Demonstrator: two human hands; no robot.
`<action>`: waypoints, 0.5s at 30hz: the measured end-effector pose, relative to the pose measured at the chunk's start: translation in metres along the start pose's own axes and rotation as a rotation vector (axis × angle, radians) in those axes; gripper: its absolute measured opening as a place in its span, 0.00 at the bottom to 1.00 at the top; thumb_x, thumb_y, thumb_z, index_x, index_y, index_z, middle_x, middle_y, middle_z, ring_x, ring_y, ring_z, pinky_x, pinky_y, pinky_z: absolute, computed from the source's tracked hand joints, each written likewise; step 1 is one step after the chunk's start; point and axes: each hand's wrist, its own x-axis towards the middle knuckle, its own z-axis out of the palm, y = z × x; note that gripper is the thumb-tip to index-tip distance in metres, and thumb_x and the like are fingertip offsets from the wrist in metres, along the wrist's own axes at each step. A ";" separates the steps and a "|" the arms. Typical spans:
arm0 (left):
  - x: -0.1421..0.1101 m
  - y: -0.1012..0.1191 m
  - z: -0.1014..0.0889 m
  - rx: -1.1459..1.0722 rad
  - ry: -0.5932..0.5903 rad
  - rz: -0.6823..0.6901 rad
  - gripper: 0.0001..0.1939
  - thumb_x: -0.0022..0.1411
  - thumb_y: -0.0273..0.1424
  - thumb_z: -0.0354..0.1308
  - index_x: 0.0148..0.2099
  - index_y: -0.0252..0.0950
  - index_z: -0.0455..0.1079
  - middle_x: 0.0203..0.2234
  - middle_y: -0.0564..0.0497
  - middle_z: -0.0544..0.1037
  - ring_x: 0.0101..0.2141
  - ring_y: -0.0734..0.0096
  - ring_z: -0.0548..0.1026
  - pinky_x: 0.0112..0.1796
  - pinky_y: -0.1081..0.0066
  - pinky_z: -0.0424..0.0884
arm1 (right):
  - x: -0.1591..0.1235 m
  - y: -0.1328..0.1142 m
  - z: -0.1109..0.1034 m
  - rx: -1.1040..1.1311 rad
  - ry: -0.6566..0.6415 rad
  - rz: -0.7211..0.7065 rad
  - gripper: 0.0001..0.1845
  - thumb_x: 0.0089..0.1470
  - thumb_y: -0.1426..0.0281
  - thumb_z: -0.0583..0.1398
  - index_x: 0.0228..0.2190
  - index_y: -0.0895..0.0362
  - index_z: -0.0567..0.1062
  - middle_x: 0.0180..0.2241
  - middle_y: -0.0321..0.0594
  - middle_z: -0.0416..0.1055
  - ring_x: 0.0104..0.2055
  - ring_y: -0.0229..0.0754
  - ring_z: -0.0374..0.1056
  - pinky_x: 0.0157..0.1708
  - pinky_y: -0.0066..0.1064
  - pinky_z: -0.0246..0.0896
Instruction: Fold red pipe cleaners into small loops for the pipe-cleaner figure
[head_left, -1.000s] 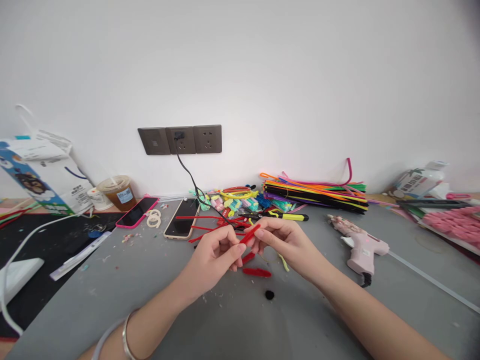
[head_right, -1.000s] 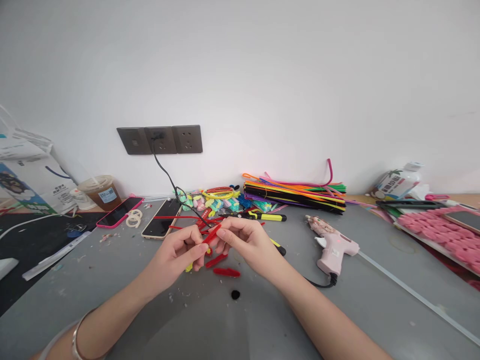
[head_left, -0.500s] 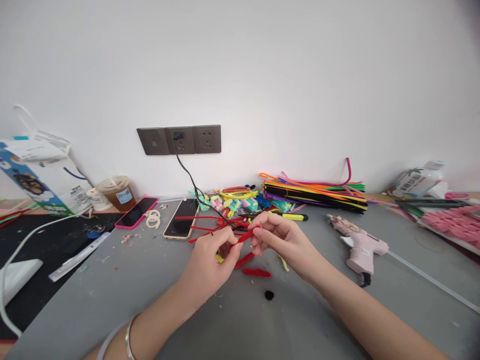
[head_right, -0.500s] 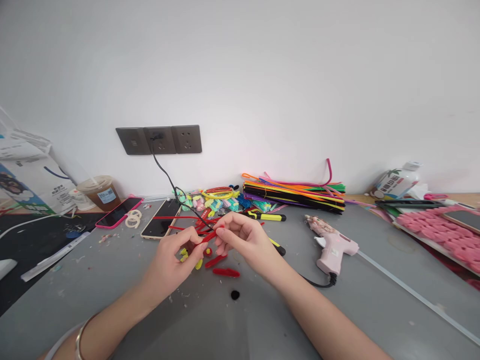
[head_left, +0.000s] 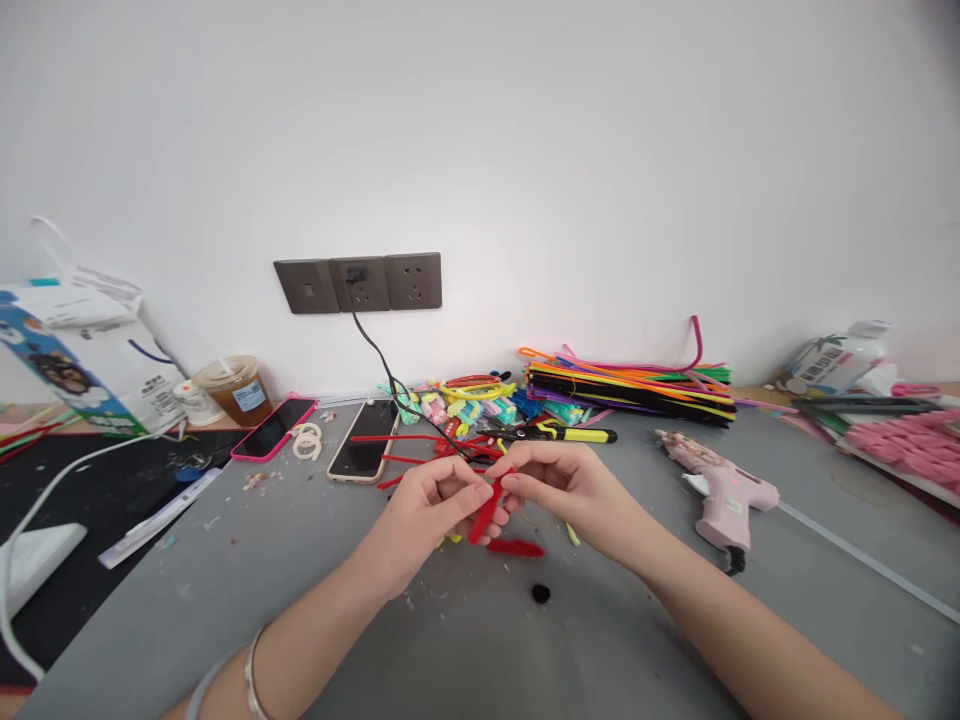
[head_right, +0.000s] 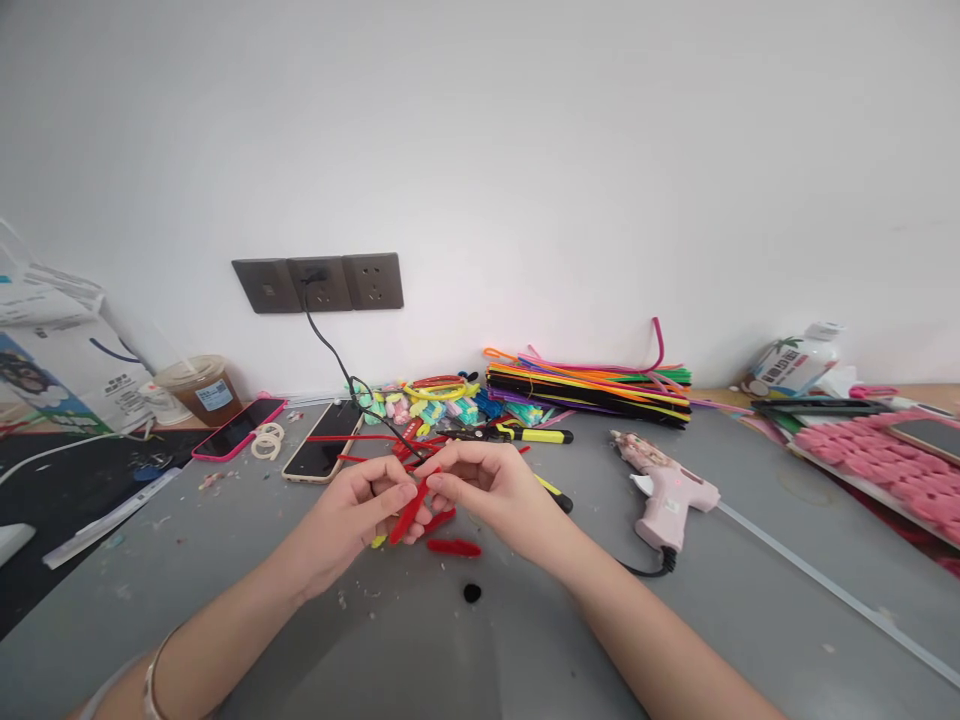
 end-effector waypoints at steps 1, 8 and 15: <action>0.000 0.000 0.000 -0.067 -0.014 -0.033 0.15 0.58 0.38 0.68 0.32 0.34 0.69 0.27 0.50 0.81 0.26 0.77 0.77 0.30 0.76 0.72 | 0.000 0.000 0.000 0.008 -0.002 -0.015 0.11 0.56 0.61 0.67 0.34 0.57 0.81 0.28 0.38 0.78 0.30 0.40 0.76 0.34 0.32 0.74; 0.000 -0.001 -0.001 -0.254 -0.094 -0.143 0.15 0.54 0.31 0.72 0.30 0.33 0.67 0.26 0.50 0.81 0.26 0.76 0.78 0.28 0.77 0.71 | 0.000 0.000 -0.001 0.103 -0.024 -0.010 0.08 0.53 0.66 0.69 0.34 0.56 0.79 0.28 0.36 0.77 0.28 0.37 0.75 0.32 0.28 0.72; -0.002 0.000 -0.001 -0.189 -0.111 -0.073 0.14 0.53 0.30 0.73 0.28 0.32 0.69 0.25 0.50 0.81 0.24 0.77 0.76 0.26 0.77 0.70 | 0.000 0.002 -0.002 0.159 -0.029 0.032 0.10 0.53 0.64 0.70 0.31 0.58 0.78 0.25 0.36 0.77 0.27 0.35 0.72 0.31 0.25 0.70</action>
